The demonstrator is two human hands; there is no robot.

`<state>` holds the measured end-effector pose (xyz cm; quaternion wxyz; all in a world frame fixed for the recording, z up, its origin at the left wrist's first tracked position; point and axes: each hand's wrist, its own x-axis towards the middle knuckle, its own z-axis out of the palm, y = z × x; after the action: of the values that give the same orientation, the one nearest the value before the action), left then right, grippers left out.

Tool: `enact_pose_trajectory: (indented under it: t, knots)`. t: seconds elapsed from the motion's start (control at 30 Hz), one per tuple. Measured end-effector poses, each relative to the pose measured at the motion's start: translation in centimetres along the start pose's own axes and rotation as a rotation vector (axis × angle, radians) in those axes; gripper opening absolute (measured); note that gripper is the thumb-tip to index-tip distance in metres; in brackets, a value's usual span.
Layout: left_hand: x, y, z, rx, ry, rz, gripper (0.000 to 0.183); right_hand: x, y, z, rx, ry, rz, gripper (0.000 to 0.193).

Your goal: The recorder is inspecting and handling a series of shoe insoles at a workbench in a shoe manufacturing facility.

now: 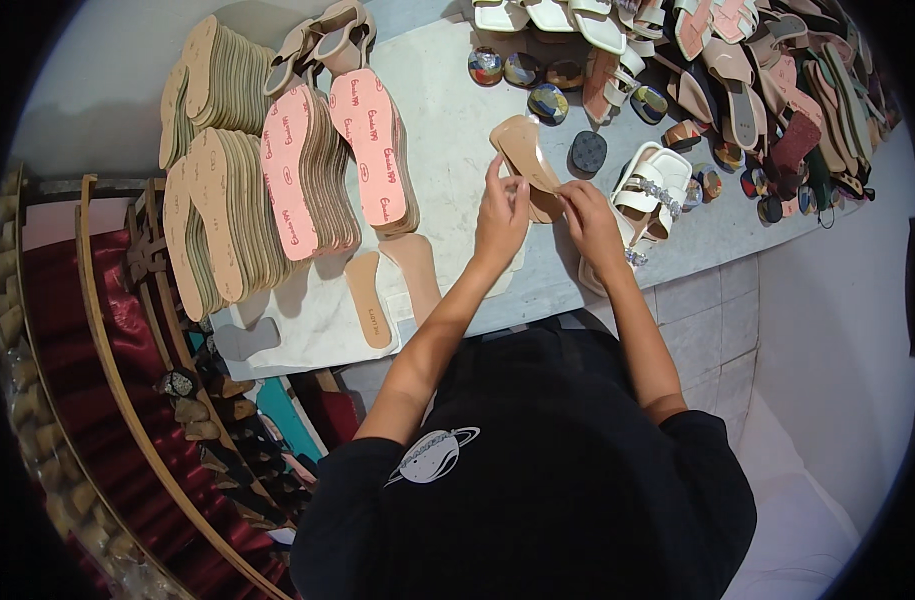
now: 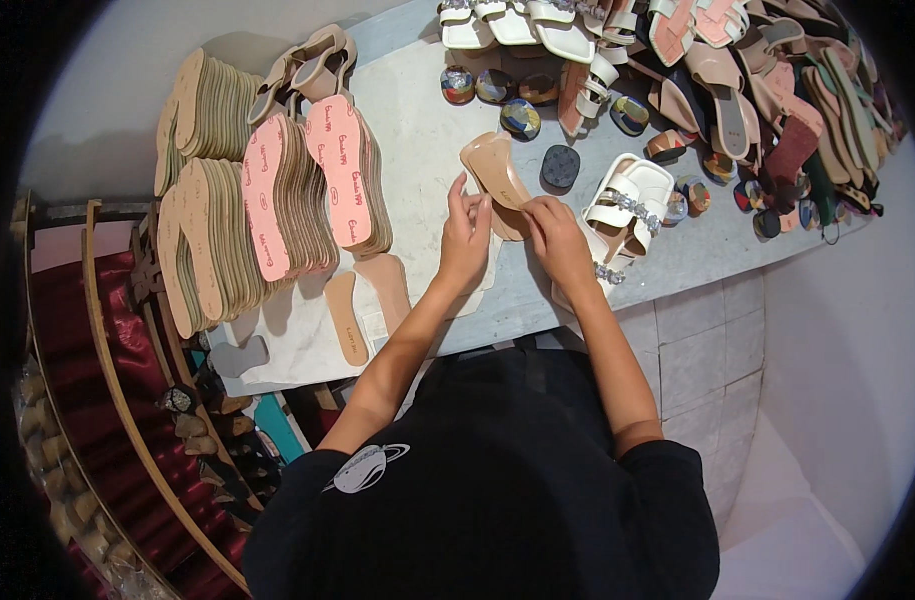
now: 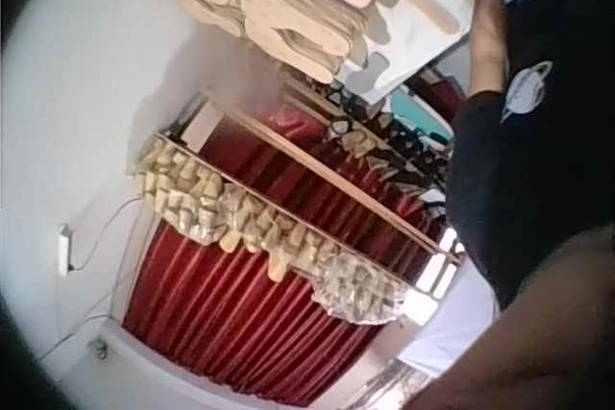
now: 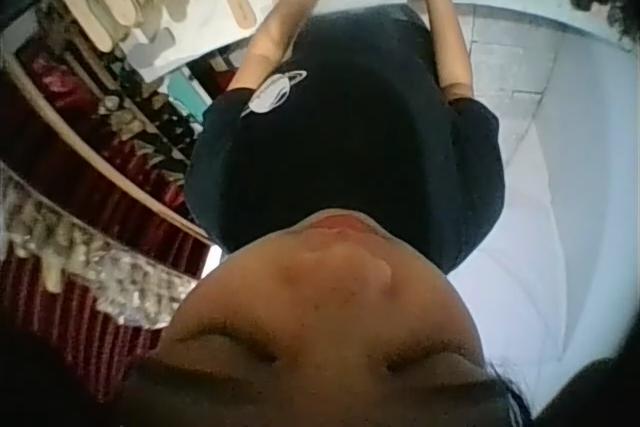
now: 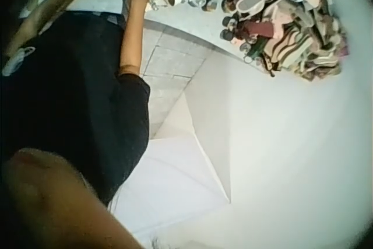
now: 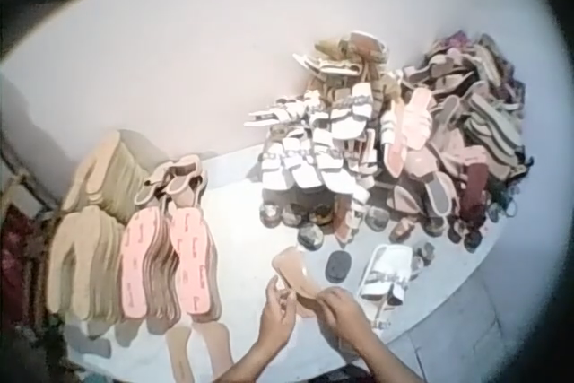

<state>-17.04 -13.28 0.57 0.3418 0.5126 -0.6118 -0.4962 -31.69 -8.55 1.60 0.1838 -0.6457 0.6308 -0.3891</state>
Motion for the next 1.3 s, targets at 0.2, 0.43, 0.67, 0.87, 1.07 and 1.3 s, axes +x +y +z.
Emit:
enact_pose_trajectory:
  t: [0.2, 0.43, 0.67, 0.87, 1.07, 1.3]
  knots:
    - [2.4, -1.0, 1.2, -0.084, 0.108, 0.054, 0.049, -0.6, -0.8, -0.3, -0.023, -0.080, 0.005, 0.021]
    - [0.2, 0.1, -0.9, -0.255, -0.005, 0.058, 0.042, -1.4, -2.1, -0.4, 0.108, -0.042, 0.015, 0.029]
    - [-4.7, 0.5, -5.1, -0.261, -0.039, 0.061, 0.047, -1.6, -3.0, 2.6, 0.635, -0.055, 0.255, 0.033]
    - [-9.1, -0.8, -9.2, -0.304, 0.028, -0.034, 0.046, -3.3, -6.7, 5.7, 0.947, -0.256, 0.341, 0.035]
    - [-12.7, -2.3, -13.2, -0.318, 0.110, -0.025, 0.043, -4.9, -9.7, 9.3, 0.993, -0.350, 0.343, 0.035]
    - [-15.9, -4.7, -17.5, -0.238, 0.196, -0.038, 0.041, -6.8, -12.6, 13.8, 0.943, -0.407, 0.301, 0.031]
